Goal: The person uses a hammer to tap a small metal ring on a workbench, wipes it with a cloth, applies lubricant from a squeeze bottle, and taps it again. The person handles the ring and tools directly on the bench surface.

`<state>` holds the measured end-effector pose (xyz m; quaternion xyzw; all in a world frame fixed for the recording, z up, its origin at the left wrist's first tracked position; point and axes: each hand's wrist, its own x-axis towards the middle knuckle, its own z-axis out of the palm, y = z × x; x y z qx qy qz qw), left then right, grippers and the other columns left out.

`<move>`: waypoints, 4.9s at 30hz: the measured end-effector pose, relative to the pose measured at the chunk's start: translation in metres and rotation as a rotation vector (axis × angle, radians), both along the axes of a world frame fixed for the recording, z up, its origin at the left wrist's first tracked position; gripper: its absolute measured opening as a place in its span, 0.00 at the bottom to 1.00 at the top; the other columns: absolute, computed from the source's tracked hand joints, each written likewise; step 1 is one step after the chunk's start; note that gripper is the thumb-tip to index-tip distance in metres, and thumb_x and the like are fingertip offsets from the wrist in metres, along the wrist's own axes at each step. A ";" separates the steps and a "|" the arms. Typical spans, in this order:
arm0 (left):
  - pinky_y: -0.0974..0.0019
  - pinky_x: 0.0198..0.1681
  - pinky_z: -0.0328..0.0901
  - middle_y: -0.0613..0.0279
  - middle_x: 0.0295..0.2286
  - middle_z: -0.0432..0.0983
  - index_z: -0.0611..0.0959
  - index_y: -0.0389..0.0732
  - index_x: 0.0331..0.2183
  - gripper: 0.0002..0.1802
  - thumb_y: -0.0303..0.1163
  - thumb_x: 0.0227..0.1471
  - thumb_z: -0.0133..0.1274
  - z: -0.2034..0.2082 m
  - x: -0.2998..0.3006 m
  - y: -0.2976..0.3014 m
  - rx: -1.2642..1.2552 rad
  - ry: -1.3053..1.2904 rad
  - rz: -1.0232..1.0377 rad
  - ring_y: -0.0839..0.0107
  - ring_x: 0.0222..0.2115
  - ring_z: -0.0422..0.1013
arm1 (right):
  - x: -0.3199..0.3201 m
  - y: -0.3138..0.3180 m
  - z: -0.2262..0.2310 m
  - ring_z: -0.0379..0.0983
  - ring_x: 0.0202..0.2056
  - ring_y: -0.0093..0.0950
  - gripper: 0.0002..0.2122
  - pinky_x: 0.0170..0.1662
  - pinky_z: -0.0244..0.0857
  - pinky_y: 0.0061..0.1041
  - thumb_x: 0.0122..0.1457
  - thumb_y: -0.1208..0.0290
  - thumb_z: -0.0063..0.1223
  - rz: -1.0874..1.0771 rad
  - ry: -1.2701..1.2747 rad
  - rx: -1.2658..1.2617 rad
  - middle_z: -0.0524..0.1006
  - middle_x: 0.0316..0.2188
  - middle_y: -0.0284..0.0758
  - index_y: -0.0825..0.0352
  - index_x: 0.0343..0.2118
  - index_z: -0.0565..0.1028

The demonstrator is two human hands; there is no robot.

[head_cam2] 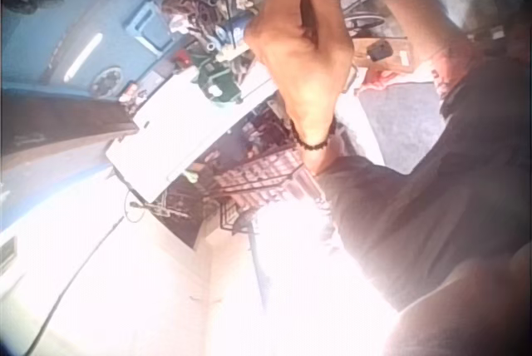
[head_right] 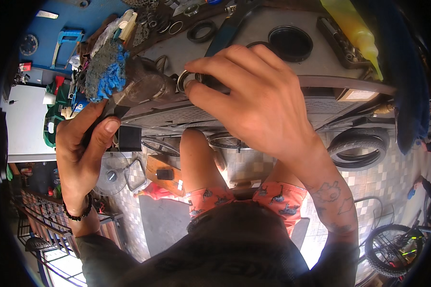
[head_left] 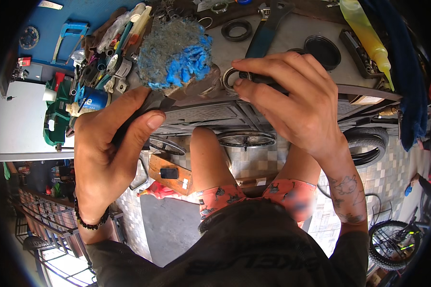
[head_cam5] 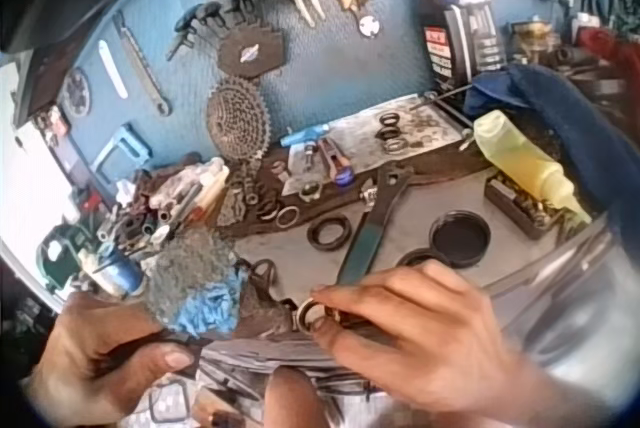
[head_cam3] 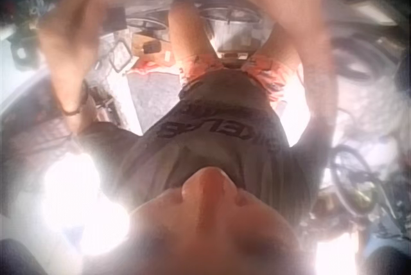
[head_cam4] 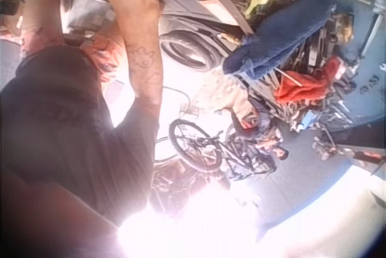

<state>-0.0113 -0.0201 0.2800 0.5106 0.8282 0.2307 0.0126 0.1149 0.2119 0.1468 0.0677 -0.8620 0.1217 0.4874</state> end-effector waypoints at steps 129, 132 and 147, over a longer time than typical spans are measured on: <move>0.75 0.24 0.59 0.65 0.22 0.77 0.84 0.28 0.45 0.15 0.27 0.59 0.64 0.000 -0.001 0.001 0.067 0.024 -0.089 0.83 0.20 0.65 | 0.013 -0.003 0.004 0.82 0.49 0.39 0.09 0.46 0.76 0.34 0.47 0.79 0.67 0.116 -0.099 -0.089 0.84 0.45 0.37 0.67 0.33 0.82; 0.75 0.23 0.58 0.65 0.21 0.76 0.84 0.28 0.46 0.15 0.27 0.60 0.63 -0.001 -0.002 0.002 0.056 0.031 -0.106 0.83 0.20 0.65 | 0.012 -0.002 0.003 0.83 0.48 0.39 0.10 0.45 0.78 0.32 0.47 0.79 0.67 0.137 -0.083 -0.089 0.84 0.45 0.38 0.68 0.34 0.82; 0.75 0.24 0.55 0.69 0.21 0.74 0.84 0.29 0.49 0.16 0.27 0.62 0.61 -0.001 -0.003 0.003 0.032 0.100 -0.126 0.84 0.21 0.62 | 0.009 0.001 0.001 0.83 0.47 0.38 0.09 0.44 0.79 0.30 0.48 0.79 0.69 0.157 -0.057 -0.058 0.84 0.44 0.39 0.68 0.34 0.82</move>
